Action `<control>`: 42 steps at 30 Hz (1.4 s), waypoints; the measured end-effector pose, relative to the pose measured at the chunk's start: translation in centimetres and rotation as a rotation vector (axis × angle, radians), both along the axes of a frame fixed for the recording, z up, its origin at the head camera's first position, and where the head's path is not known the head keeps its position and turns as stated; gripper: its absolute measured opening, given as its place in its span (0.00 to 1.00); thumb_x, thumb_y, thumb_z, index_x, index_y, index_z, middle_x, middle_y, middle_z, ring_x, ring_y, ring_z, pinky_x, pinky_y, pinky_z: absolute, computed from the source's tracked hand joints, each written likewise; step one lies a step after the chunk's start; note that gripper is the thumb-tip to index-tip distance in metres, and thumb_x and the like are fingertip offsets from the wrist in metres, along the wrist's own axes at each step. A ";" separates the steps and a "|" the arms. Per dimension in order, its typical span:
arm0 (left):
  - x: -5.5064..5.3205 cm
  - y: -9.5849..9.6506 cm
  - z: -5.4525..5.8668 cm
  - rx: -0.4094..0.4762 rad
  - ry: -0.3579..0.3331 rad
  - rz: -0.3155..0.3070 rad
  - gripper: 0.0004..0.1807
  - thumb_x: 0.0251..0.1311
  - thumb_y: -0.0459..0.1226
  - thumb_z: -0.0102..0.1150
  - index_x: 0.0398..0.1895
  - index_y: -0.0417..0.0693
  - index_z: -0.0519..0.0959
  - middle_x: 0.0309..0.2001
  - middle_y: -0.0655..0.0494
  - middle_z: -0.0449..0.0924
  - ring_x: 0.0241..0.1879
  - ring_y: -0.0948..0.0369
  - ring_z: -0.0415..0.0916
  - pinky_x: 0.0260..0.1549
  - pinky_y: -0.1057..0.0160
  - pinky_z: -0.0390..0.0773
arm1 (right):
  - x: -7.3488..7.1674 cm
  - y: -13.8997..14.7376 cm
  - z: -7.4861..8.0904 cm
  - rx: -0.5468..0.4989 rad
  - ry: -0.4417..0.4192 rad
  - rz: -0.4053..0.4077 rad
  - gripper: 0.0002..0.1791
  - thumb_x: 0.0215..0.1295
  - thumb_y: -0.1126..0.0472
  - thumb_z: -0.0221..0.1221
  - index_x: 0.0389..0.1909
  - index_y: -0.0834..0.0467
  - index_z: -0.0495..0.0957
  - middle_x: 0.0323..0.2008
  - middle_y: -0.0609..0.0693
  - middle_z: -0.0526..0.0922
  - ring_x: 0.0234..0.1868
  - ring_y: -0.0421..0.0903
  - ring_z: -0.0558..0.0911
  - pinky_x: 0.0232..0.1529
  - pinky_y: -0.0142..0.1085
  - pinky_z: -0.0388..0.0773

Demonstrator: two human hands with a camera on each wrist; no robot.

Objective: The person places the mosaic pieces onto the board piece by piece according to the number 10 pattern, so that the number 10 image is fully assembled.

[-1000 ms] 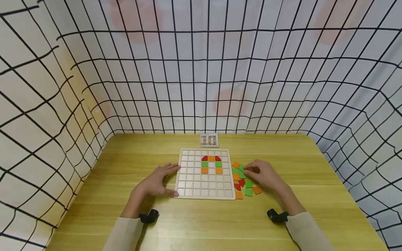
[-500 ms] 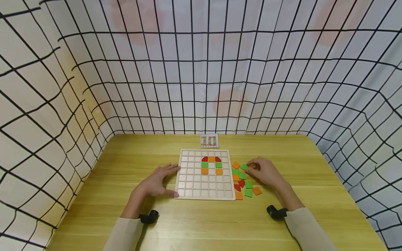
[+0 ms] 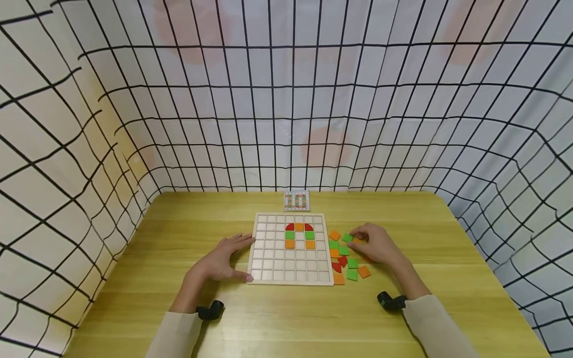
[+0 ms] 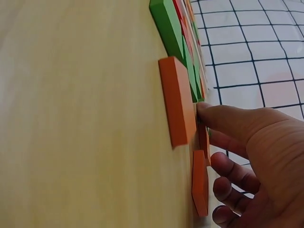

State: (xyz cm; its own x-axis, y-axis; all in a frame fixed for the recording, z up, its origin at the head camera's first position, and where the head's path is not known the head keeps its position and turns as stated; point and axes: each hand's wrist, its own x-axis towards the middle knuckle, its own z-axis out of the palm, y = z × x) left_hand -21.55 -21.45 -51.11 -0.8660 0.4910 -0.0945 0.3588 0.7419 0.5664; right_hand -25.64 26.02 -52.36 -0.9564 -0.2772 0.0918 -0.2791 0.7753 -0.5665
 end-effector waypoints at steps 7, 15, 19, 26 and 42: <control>0.3 0.1 0.0 0.009 -0.012 0.003 0.58 0.44 0.60 0.79 0.81 0.60 0.62 0.82 0.57 0.56 0.83 0.46 0.46 0.80 0.36 0.39 | 0.4 -0.4 0.1 -0.022 0.018 0.008 0.17 0.66 0.55 0.69 0.51 0.59 0.86 0.39 0.51 0.81 0.39 0.46 0.75 0.42 0.40 0.76; 0.1 -0.1 0.1 0.009 0.003 -0.001 0.58 0.44 0.60 0.79 0.80 0.60 0.62 0.82 0.58 0.56 0.83 0.46 0.46 0.80 0.36 0.40 | 0.6 -0.8 0.4 -0.038 0.048 -0.001 0.16 0.68 0.57 0.68 0.54 0.59 0.85 0.38 0.50 0.78 0.38 0.46 0.72 0.39 0.39 0.72; 0.0 -0.1 0.0 0.007 0.007 -0.007 0.58 0.44 0.61 0.79 0.80 0.60 0.62 0.82 0.58 0.56 0.83 0.46 0.46 0.80 0.35 0.40 | 0.9 -1.1 0.4 -0.042 0.046 0.000 0.17 0.69 0.56 0.67 0.54 0.58 0.85 0.38 0.49 0.78 0.39 0.46 0.72 0.40 0.38 0.72; 0.1 0.0 0.1 0.005 0.006 -0.006 0.58 0.45 0.60 0.79 0.80 0.60 0.62 0.82 0.58 0.56 0.83 0.46 0.46 0.80 0.35 0.40 | 1.5 -2.1 0.8 -0.072 0.032 0.017 0.16 0.68 0.55 0.67 0.53 0.57 0.85 0.38 0.47 0.78 0.38 0.45 0.72 0.39 0.36 0.74; 0.2 0.1 0.4 0.005 -0.013 0.008 0.59 0.44 0.59 0.80 0.81 0.60 0.62 0.82 0.58 0.56 0.83 0.47 0.46 0.80 0.36 0.39 | 2.7 -5.9 1.4 -0.113 -0.004 0.171 0.14 0.66 0.57 0.70 0.50 0.56 0.86 0.34 0.44 0.77 0.36 0.44 0.74 0.36 0.32 0.73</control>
